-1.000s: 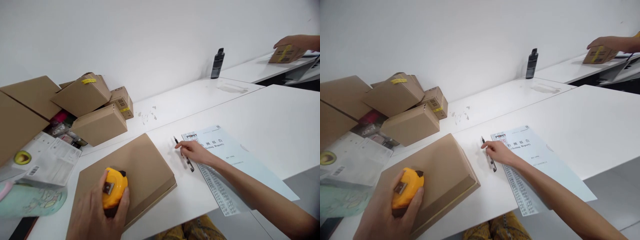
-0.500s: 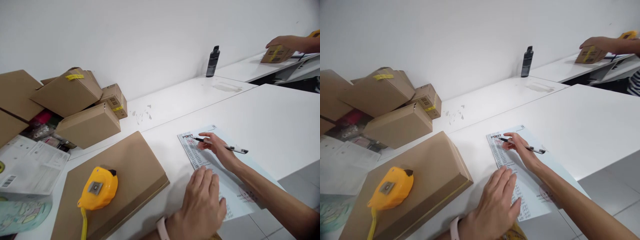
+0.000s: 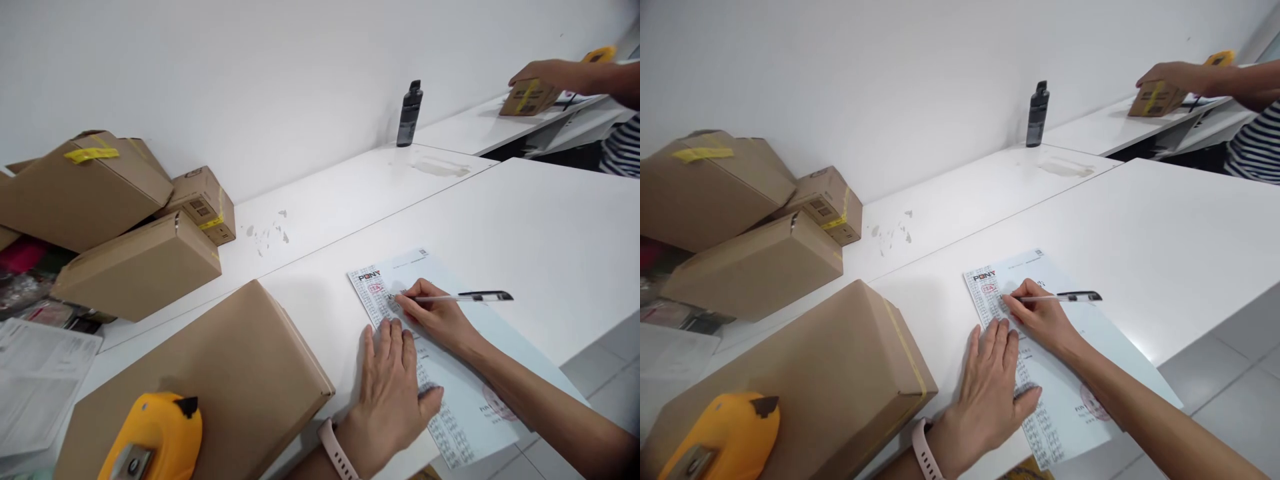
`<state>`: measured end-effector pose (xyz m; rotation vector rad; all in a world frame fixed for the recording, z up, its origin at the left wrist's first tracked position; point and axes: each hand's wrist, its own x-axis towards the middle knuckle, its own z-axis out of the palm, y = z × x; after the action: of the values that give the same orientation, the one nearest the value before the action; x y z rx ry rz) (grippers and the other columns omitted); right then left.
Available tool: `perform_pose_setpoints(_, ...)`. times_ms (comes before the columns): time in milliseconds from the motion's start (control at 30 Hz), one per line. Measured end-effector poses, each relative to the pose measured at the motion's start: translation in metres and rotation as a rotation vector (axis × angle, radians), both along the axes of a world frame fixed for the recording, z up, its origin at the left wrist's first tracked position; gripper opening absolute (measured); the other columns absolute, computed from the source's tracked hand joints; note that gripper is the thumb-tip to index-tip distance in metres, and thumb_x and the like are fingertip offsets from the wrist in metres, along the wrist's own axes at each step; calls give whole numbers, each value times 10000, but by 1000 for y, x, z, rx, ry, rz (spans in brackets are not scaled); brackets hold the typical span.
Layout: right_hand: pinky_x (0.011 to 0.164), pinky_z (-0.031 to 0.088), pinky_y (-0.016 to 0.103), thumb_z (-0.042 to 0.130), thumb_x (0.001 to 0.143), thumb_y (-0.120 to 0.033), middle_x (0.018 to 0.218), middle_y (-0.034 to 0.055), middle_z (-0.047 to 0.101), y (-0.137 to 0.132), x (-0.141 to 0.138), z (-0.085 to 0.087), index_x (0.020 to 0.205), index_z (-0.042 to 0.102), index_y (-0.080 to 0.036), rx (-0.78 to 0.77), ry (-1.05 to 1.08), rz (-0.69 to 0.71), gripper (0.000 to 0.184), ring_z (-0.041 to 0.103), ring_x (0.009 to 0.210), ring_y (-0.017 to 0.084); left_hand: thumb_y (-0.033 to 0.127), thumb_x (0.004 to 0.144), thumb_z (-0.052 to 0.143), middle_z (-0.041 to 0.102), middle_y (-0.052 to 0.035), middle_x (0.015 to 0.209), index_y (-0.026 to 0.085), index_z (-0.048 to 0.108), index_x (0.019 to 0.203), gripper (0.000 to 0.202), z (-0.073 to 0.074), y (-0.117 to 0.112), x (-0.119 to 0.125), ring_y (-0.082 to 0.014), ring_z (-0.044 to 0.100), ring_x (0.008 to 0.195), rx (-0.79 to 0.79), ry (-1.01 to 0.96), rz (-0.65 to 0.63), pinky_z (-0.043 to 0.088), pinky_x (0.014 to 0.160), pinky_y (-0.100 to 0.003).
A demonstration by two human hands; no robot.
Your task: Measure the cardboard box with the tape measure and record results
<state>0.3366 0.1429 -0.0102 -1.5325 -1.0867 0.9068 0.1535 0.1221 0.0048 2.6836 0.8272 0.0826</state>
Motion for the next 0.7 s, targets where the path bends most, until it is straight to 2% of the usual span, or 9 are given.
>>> perform_pose_setpoints(67, 541, 319, 303, 674, 869, -474, 600, -55, 433, 0, 0, -1, 686, 444, -250, 18, -92, -45, 370, 375, 560, 137, 608, 1044, 211, 238, -230, 1662, 14, 292, 1571, 798, 0, 1, 1, -347, 152, 1562, 26, 15, -10, 194, 1257, -619)
perform_pose_setpoints(200, 552, 319, 304, 621, 872, -356, 641, -41, 416, -2, 0, -2, 647, 419, -248, 24, -234, -37, 320, 368, 598, 143, 591, 1047, 222, 312, -236, 1638, 5, 321, 1558, 784, -1, 3, 3, -361, 227, 1545, 88, 39, -11, 242, 1245, -613)
perform_pose_setpoints(367, 556, 329, 309, 594, 892, -370, 638, -40, 424, -4, 0, -6, 669, 422, -250, 17, -257, -11, 306, 371, 595, 144, 587, 1042, 254, 415, -229, 1592, 14, 406, 1520, 760, -4, 1, 5, -364, 310, 1515, 174, 43, -11, 314, 1222, -599)
perform_pose_setpoints(500, 555, 326, 312, 597, 890, -376, 632, -39, 427, -3, 1, -9, 662, 422, -251, 32, -268, -14, 314, 374, 589, 146, 583, 1042, 262, 452, -214, 1573, 25, 431, 1507, 746, -8, -1, 5, -353, 351, 1496, 264, 31, -3, 352, 1206, -585)
perform_pose_setpoints(700, 550, 313, 314, 587, 903, -370, 631, -41, 414, -2, 1, -12, 664, 413, -252, 33, -283, -5, 318, 363, 582, 145, 595, 1037, 270, 481, -203, 1556, 26, 445, 1495, 750, -10, -1, 4, -342, 376, 1483, 312, 15, 4, 378, 1195, -570)
